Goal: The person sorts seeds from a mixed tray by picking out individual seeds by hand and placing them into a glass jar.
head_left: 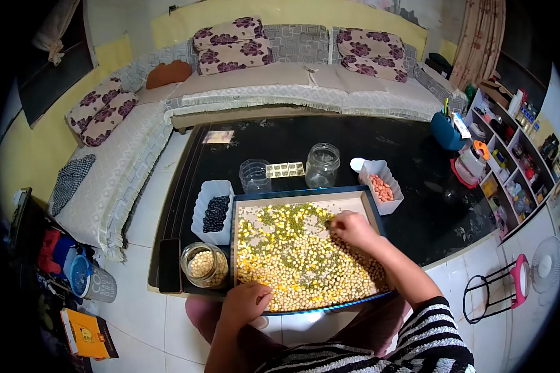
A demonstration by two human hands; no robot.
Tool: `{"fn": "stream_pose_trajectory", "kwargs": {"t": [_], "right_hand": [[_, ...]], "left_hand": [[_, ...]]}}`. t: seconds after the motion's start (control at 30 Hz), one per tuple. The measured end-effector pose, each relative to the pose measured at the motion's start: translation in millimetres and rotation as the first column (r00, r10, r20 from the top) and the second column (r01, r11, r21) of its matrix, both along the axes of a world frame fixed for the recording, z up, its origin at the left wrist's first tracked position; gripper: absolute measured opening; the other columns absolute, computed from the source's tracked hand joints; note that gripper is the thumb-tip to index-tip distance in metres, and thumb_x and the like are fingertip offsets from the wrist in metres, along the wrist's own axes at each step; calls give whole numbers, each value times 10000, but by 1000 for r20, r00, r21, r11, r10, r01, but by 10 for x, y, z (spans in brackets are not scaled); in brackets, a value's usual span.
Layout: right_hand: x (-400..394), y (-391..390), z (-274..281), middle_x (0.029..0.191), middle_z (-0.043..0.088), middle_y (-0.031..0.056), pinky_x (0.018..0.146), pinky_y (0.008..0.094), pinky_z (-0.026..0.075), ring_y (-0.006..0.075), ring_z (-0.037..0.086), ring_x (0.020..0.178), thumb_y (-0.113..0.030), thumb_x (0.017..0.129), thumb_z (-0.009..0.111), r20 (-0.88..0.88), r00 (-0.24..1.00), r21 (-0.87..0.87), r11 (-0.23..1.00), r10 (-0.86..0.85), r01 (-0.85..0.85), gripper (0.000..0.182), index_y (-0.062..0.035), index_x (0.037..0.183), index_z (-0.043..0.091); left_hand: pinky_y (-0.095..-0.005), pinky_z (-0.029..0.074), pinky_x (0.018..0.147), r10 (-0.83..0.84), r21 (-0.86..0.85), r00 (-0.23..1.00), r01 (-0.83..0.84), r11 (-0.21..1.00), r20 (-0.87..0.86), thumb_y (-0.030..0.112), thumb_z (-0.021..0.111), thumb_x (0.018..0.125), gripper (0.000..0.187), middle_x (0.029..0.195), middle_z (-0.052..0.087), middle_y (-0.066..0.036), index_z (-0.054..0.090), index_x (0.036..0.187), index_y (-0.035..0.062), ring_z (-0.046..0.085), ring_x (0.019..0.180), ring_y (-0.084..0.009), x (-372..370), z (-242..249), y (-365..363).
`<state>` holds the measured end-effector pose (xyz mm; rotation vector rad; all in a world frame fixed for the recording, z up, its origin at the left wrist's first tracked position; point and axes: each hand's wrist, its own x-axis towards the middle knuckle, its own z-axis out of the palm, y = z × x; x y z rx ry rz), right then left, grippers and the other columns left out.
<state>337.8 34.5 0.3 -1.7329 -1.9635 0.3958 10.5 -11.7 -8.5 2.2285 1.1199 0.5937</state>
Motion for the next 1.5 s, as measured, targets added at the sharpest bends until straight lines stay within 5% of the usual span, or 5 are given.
{"fn": "stream_pose_trajectory", "kwargs": {"t": [0.67, 0.87, 1.07, 1.23, 1.5], "right_hand": [[263, -134, -166, 713, 621, 123, 669, 363, 482, 286, 605, 699, -116, 637, 626, 72, 997, -236, 972, 4, 13, 111, -65, 734, 612], [123, -95, 8, 664, 623, 96, 609, 314, 488, 215, 614, 618, -109, 637, 645, -120, 992, -140, 990, -45, 28, 100, -58, 721, 628], [-897, 57, 712, 725, 609, 99, 616, 305, 481, 194, 591, 633, -70, 717, 589, -332, 899, 24, 955, 286, -295, 76, -30, 780, 605], [-1887, 260, 880, 796, 609, 82, 645, 315, 501, 226, 609, 700, -43, 733, 555, -253, 748, 354, 778, 614, -519, 112, -54, 825, 619], [-2058, 348, 680, 837, 600, 110, 710, 345, 494, 286, 599, 781, -64, 731, 580, -206, 787, 335, 798, 581, -501, 137, -45, 862, 619]], "left_hand": [[-339, 482, 598, 15, 38, 999, -14, 999, -30, 233, 645, 757, 139, 741, 619, -53, 635, 788, 98, 602, 667, -244, 10, 48, -12], [-344, 481, 616, 11, 39, 998, -9, 999, -55, 221, 629, 761, 134, 763, 624, -65, 641, 816, 100, 606, 700, -251, 0, 8, 6], [-340, 479, 638, 0, -10, 998, -1, 1000, -65, 226, 617, 771, 148, 792, 630, -65, 645, 838, 98, 608, 738, -244, 1, 30, 1], [-366, 471, 611, -16, 18, 1000, 16, 1000, -13, 227, 604, 775, 150, 769, 612, -78, 620, 841, 93, 597, 704, -264, 0, 3, -4], [-350, 480, 609, -9, 36, 998, 7, 999, 56, 194, 627, 758, 126, 770, 618, -73, 632, 830, 91, 606, 692, -255, -11, -7, -1]]}}
